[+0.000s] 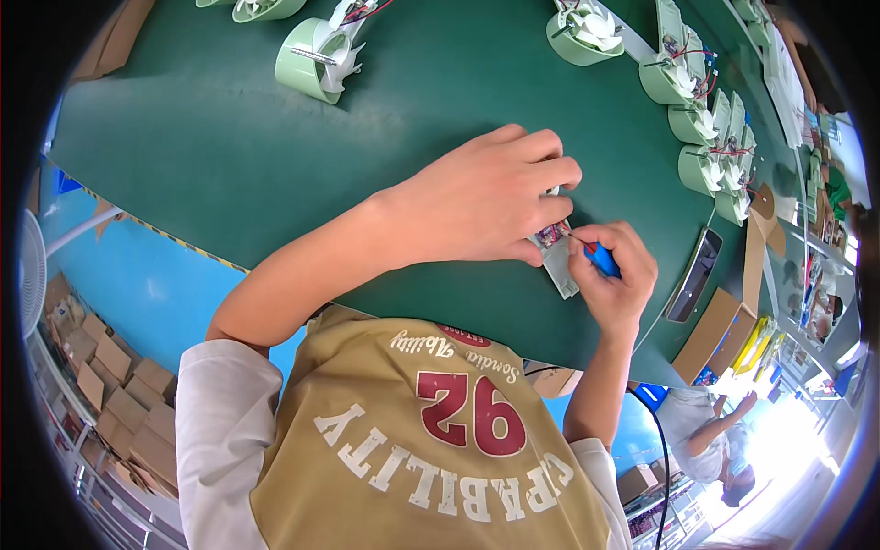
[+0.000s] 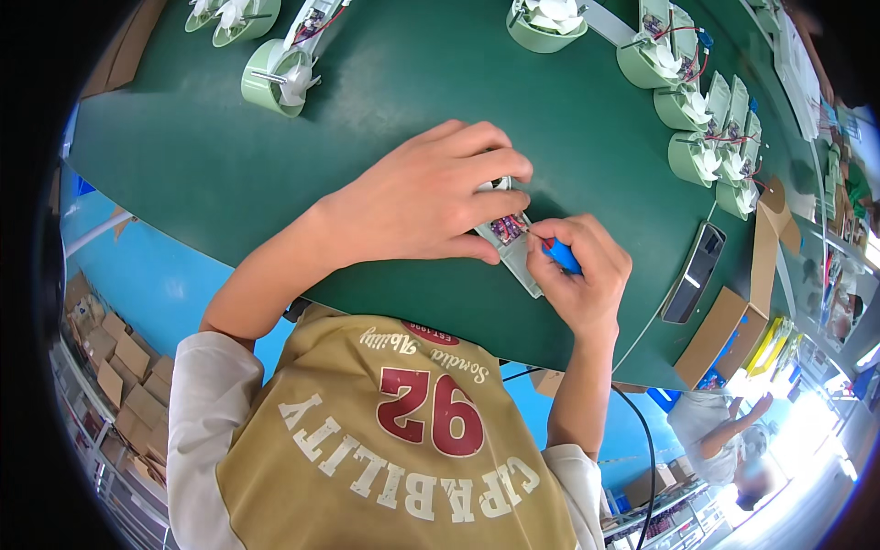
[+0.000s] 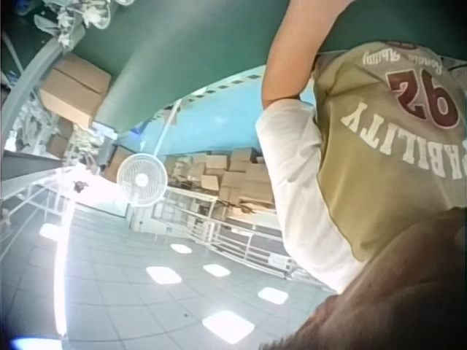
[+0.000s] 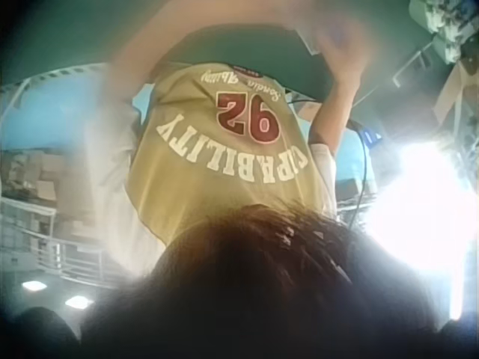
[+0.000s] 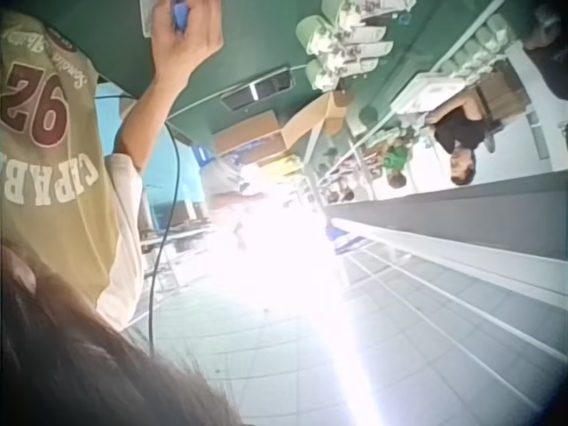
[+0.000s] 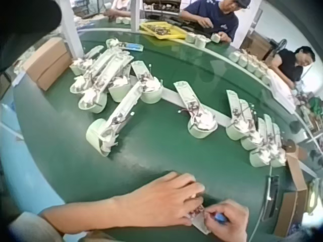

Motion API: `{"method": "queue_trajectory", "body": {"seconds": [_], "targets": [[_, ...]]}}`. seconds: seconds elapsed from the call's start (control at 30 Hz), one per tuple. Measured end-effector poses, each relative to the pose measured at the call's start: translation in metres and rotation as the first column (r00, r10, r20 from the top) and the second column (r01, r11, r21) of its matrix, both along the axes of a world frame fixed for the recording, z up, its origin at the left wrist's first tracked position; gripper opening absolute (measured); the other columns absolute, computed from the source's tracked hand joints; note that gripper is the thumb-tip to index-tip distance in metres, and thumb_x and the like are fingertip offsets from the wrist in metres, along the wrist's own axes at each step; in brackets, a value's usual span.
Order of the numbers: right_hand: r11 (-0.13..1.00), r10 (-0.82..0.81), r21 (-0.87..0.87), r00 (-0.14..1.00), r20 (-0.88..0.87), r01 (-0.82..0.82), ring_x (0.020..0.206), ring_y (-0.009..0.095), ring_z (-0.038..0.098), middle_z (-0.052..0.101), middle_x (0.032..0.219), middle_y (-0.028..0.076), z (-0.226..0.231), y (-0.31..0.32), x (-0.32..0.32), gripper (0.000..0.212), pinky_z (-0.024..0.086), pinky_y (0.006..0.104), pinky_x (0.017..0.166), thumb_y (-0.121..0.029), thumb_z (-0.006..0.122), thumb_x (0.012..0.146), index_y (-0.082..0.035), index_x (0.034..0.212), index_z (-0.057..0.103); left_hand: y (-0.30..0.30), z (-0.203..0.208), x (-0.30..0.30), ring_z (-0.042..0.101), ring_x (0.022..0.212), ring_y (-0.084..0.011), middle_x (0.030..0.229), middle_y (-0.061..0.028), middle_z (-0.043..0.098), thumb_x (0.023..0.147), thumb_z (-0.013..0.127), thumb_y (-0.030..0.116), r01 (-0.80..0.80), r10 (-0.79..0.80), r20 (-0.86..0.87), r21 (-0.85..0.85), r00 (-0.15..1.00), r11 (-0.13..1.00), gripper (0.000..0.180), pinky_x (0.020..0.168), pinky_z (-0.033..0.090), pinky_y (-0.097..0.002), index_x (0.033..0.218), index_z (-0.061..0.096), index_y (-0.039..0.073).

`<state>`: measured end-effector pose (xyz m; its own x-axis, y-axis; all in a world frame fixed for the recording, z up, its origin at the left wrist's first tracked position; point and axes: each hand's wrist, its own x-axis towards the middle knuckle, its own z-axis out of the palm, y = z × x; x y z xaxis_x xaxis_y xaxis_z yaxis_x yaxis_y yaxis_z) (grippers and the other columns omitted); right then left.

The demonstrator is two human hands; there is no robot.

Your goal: Assemble handheld electric fans by installing batteries, circuit boards, and housing components.

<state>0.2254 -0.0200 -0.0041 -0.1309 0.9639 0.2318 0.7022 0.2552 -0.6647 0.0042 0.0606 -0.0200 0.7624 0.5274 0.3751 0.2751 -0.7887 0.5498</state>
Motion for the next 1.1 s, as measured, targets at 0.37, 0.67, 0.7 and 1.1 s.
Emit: {"method": "queue_trajectory", "body": {"seconds": [0.37, 0.67, 0.7, 1.1], "targets": [[0.969, 0.121, 0.169, 0.946, 0.301, -0.178, 0.063, 0.021, 0.064, 0.069, 0.077, 0.008, 0.005, 0.003, -0.003, 0.024, 0.050, 0.0306, 0.055, 0.007, 0.077, 0.068, -0.005, 0.088, 0.071, 0.000, 0.000, 0.001, 0.052, 0.109, -0.0182, 0.111, -0.0001, 0.060, 0.070, 0.086, 0.035, -0.002, 0.004, -0.038, 0.048, 0.999, 0.999, 0.034, 0.091, 0.045, -0.0340, 0.088, 0.074, 0.008], [0.944, 0.069, 0.272, 0.918, 0.390, -0.186, 0.061, 0.021, 0.064, 0.070, 0.075, 0.007, -0.001, -0.004, -0.007, 0.025, 0.050, 0.0305, 0.054, 0.004, 0.080, 0.068, -0.005, 0.091, 0.073, -0.002, -0.002, 0.001, 0.055, 0.115, -0.0219, 0.117, -0.0035, 0.061, 0.066, 0.087, 0.028, 0.015, -0.016, -0.020, -0.016, 1.000, 1.000, 0.044, 0.096, 0.047, -0.0376, 0.101, 0.073, 0.006], [0.951, 0.061, 0.255, 0.913, 0.404, -0.177, 0.061, 0.020, 0.064, 0.070, 0.075, 0.007, 0.000, -0.006, -0.006, 0.027, 0.050, 0.0304, 0.053, 0.003, 0.080, 0.067, -0.004, 0.093, 0.074, -0.002, -0.002, 0.000, 0.055, 0.115, -0.0219, 0.117, -0.0035, 0.061, 0.066, 0.087, 0.028, 0.012, -0.013, -0.018, -0.016, 1.000, 1.000, 0.044, 0.096, 0.047, -0.0376, 0.101, 0.073, 0.006], [0.980, 0.191, -0.067, 0.788, 0.584, -0.188, 0.060, 0.021, 0.060, 0.066, 0.082, 0.006, 0.033, -0.017, -0.014, 0.045, 0.048, 0.0337, 0.055, -0.008, 0.079, 0.074, -0.003, 0.118, 0.073, -0.001, -0.002, 0.002, 0.050, 0.108, -0.0165, 0.100, 0.0013, 0.058, 0.072, 0.083, 0.039, 0.001, 0.008, -0.064, 0.137, 0.998, 0.991, 0.033, 0.087, 0.044, -0.0320, 0.082, 0.074, 0.009]]}}
